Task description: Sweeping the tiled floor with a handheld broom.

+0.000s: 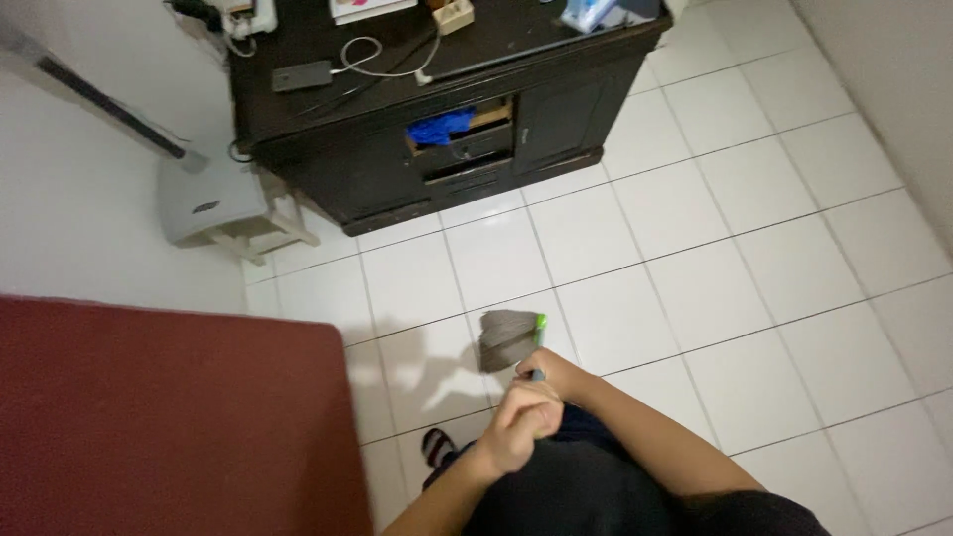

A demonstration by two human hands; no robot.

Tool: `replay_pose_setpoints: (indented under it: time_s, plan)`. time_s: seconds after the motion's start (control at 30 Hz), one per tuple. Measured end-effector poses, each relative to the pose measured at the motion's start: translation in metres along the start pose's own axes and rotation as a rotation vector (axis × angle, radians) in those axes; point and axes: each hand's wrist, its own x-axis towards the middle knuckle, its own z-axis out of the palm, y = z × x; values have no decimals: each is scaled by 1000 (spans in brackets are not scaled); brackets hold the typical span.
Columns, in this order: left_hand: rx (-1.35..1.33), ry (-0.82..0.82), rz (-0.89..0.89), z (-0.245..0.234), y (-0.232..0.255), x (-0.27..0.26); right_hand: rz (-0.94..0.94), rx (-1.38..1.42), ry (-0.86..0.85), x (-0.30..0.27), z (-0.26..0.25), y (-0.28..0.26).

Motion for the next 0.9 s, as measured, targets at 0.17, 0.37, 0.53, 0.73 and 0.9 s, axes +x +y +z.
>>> replay_pose_setpoints:
  time_s: [0.17, 0.37, 0.53, 0.73, 0.9]
  plan:
    - [-5, -57, -134, 17, -45, 54, 84, -5, 67, -40, -82, 32]
    - [-66, 34, -269, 23, -71, 76, 271, -289, 159, -70, -128, 42]
    - [-148, 278, -246, 5, -76, 70, 252, -315, 325, -54, -107, 67]
    - [-25, 326, -225, -57, -74, 39, 219, -122, 294, 8, -58, 56]
    - [137, 333, -101, -88, -15, 0, 265, -60, 38, 74, 5, 34]
